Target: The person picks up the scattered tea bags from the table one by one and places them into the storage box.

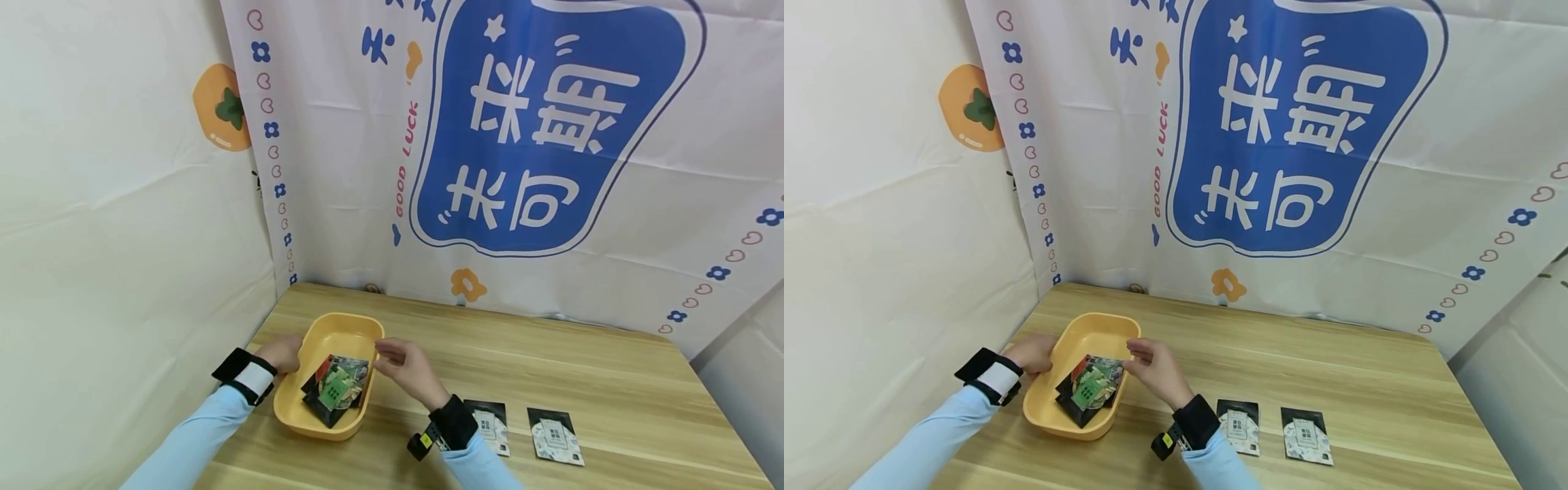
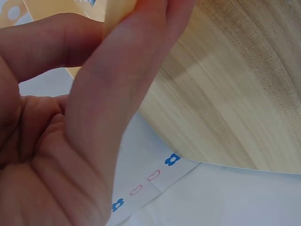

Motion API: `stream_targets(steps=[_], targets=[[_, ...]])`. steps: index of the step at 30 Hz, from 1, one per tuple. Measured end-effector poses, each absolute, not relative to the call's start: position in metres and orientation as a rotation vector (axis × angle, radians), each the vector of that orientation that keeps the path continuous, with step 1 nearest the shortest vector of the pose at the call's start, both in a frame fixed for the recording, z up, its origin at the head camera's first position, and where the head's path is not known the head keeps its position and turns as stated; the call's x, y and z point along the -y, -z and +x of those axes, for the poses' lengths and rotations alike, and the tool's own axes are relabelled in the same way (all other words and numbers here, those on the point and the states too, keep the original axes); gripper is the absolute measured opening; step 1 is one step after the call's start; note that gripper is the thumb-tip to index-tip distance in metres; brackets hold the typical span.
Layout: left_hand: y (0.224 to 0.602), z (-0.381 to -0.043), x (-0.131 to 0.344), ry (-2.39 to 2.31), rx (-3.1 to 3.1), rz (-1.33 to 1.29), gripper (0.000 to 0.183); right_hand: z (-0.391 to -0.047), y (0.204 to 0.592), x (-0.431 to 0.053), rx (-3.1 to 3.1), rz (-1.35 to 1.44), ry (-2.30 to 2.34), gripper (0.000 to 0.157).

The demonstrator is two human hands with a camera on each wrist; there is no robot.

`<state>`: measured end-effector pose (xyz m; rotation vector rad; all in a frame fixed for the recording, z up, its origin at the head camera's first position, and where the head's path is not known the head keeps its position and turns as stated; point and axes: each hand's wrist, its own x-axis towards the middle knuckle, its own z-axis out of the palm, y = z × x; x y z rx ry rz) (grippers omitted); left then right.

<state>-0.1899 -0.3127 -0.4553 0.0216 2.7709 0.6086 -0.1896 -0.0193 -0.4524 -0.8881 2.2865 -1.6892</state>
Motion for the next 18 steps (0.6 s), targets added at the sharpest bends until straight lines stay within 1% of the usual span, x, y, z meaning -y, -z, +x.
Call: stream_targets(steps=[4,10,18], targets=[[0.454,-0.190,0.312,-0.617,-2.779,0.036,0.026,-0.187,0.456,0.000,-2.307,-0.892,1.647,0.043],[0.452,-0.193,0.313,-0.609,-2.781,0.040,0.031,-0.181,0.460,-0.029,-2.379,-0.822,1.526,0.047],[0.454,-0.192,0.311,-0.574,-2.787,0.054,0.026,-0.170,0.464,-0.064,-2.497,-0.745,1.352,0.051]])
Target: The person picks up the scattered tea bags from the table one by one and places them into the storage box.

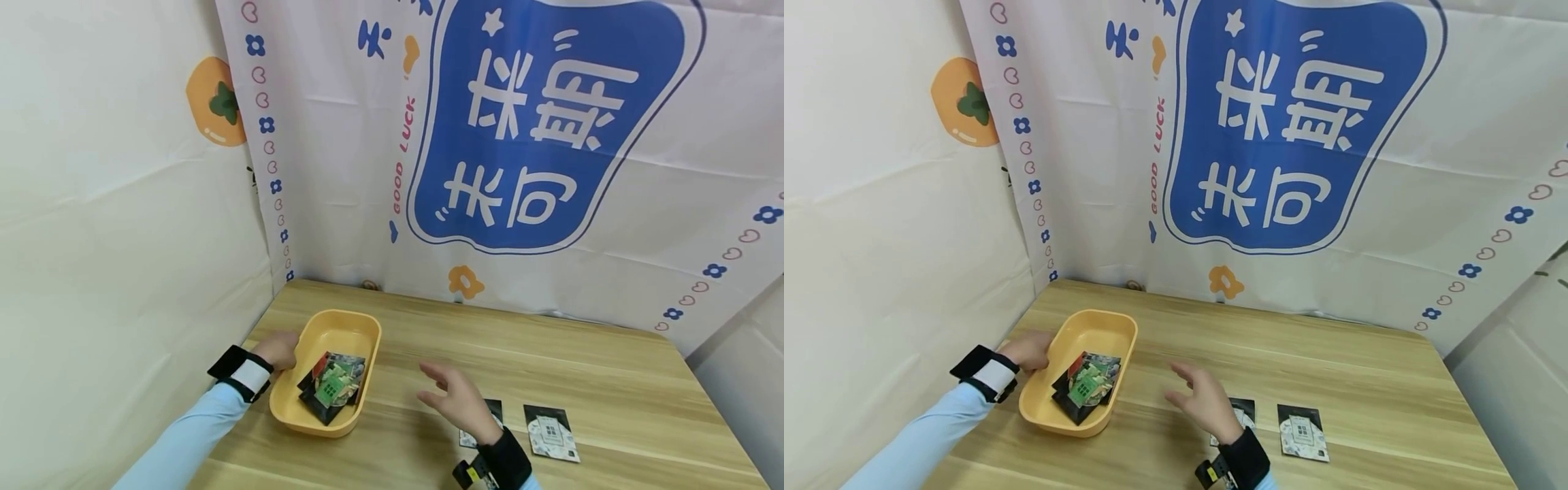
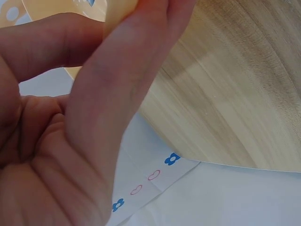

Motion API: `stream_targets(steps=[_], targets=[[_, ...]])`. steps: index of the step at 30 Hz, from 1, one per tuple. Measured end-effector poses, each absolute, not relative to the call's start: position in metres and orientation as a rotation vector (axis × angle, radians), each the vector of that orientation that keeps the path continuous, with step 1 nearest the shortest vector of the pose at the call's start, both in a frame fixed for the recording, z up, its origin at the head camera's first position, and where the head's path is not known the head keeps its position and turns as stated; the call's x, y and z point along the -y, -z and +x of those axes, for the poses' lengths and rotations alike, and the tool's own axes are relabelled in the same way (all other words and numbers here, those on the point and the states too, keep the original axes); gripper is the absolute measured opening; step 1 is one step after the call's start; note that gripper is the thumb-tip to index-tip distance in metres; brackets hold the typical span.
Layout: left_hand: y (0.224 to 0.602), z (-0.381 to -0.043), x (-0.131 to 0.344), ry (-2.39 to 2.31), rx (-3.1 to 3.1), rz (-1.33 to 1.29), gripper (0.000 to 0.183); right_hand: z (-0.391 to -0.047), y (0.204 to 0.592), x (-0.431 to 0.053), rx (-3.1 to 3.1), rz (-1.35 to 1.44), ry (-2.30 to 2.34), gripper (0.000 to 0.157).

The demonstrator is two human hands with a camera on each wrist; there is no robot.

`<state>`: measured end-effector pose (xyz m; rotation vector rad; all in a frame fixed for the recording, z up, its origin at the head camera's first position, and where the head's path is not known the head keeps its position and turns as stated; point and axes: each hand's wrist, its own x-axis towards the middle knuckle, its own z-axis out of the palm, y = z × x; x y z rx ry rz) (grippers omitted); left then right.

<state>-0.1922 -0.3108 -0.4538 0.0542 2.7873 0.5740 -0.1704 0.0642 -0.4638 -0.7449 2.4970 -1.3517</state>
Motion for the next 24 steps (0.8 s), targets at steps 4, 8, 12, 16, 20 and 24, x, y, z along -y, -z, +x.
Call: stream_targets(steps=[4,8,12,16,20,24], targets=[[0.453,-0.191,0.311,-0.581,-2.805,0.061,0.030,-0.166,0.468,-0.082,-2.561,-0.719,1.275,0.053],[0.451,-0.191,0.312,-0.580,-2.812,0.066,0.031,-0.163,0.473,-0.098,-2.622,-0.661,1.195,0.054],[0.449,-0.192,0.313,-0.542,-2.831,0.090,0.026,-0.163,0.478,-0.111,-2.684,-0.576,1.103,0.055],[0.446,-0.191,0.313,-0.520,-2.836,0.078,0.022,-0.166,0.482,-0.123,-2.749,-0.479,1.006,0.057],[0.446,-0.189,0.311,-0.526,-2.833,0.069,0.018,-0.166,0.486,-0.135,-2.779,-0.411,0.912,0.058],[0.448,-0.186,0.309,-0.567,-2.820,0.058,0.018,-0.166,0.491,-0.142,-2.823,-0.422,0.817,0.058]])
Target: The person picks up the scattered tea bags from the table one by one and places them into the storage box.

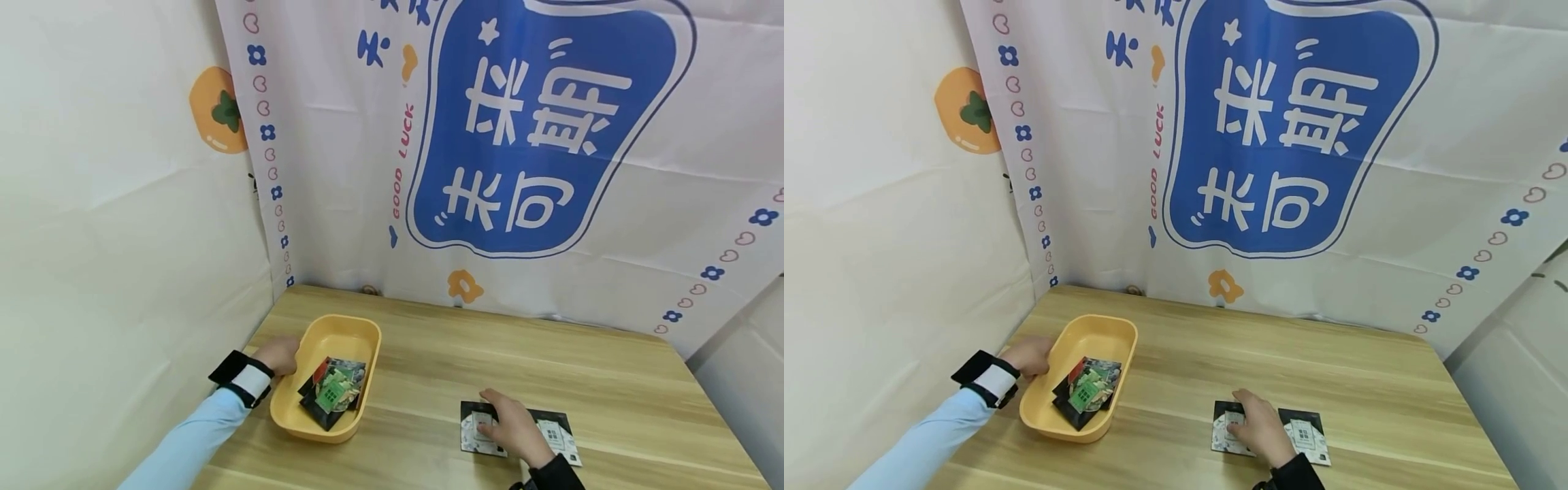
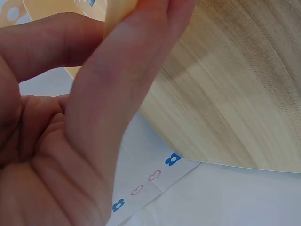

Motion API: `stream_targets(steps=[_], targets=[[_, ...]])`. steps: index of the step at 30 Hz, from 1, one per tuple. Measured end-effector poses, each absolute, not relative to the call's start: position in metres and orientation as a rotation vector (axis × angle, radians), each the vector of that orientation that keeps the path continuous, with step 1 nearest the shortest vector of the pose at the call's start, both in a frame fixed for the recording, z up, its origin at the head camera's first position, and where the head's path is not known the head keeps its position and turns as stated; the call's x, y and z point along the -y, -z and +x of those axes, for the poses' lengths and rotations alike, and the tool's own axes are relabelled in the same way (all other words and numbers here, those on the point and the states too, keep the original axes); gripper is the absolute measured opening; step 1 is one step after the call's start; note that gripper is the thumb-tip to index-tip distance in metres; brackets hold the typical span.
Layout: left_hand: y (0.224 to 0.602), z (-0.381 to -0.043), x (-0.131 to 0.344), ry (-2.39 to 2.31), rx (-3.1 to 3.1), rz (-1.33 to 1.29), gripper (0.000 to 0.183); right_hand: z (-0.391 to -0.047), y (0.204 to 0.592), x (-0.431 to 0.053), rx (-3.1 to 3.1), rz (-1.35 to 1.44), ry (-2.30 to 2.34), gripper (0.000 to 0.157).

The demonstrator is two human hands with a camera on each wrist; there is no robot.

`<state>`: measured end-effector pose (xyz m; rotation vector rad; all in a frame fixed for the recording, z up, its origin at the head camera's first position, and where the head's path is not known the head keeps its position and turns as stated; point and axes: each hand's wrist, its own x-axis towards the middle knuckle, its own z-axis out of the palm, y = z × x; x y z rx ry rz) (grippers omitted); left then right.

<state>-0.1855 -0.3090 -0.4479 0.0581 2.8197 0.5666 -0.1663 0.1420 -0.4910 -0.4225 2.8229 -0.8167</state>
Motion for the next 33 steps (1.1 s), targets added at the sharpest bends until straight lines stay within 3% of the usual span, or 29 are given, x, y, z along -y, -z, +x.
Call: stream_targets(steps=[27,33], targets=[[0.457,-0.190,0.313,-0.626,-2.811,0.074,0.025,-0.173,0.515,-0.145,-2.955,-0.398,0.600,0.056],[0.457,-0.189,0.312,-0.627,-2.816,0.077,0.024,-0.177,0.516,-0.146,-2.908,-0.350,0.652,0.049]])
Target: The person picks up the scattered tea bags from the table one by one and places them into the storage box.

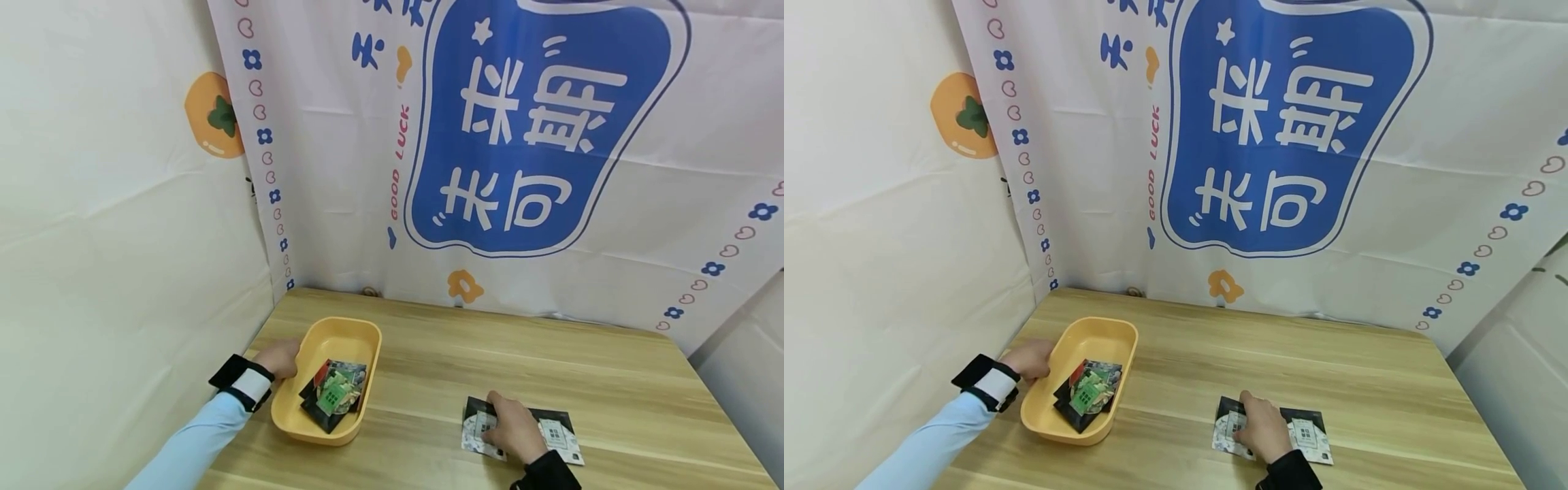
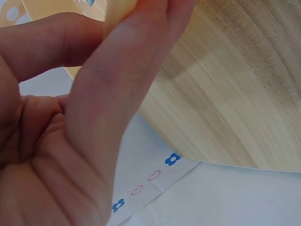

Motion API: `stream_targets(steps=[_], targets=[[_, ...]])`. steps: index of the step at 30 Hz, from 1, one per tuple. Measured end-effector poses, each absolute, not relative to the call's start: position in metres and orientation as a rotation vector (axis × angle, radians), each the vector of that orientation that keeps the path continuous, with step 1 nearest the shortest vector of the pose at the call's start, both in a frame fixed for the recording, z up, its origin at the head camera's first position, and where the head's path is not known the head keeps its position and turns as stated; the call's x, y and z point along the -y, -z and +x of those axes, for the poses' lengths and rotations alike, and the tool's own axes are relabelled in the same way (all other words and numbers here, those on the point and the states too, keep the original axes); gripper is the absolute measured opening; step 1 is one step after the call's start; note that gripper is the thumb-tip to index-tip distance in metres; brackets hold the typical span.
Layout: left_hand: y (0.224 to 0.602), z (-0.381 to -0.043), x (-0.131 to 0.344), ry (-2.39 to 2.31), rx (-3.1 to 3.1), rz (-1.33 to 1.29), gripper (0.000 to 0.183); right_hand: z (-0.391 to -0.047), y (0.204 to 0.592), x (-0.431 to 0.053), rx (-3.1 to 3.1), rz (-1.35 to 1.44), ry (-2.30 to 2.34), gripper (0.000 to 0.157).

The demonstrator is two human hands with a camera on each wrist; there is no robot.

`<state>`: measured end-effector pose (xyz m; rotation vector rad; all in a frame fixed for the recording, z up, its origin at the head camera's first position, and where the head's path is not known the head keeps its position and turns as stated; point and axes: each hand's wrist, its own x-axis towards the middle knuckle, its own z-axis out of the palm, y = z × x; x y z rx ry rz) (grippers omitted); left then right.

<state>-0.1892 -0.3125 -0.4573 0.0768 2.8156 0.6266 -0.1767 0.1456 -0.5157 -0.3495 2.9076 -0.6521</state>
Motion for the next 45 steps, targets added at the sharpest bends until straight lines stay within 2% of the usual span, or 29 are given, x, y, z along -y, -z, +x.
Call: stream_targets(steps=[6,12,23,29,36,45], targets=[[0.455,-0.191,0.311,-0.618,-2.791,0.049,0.024,-0.179,0.513,-0.148,-2.944,-0.383,0.670,0.033],[0.458,-0.190,0.313,-0.608,-2.808,0.064,0.021,-0.178,0.513,-0.157,-2.768,-0.494,1.044,0.022],[0.458,-0.188,0.312,-0.587,-2.809,0.041,0.027,-0.180,0.512,-0.156,-2.488,-0.126,1.469,0.023],[0.456,-0.188,0.312,-0.599,-2.801,0.035,0.026,-0.181,0.510,-0.152,-2.427,-0.098,1.539,0.022],[0.457,-0.188,0.311,-0.599,-2.812,0.064,0.024,-0.182,0.506,-0.144,-2.450,-0.109,1.566,0.028],[0.456,-0.188,0.311,-0.582,-2.826,0.063,0.022,-0.183,0.505,-0.133,-2.438,-0.042,1.609,0.016]])
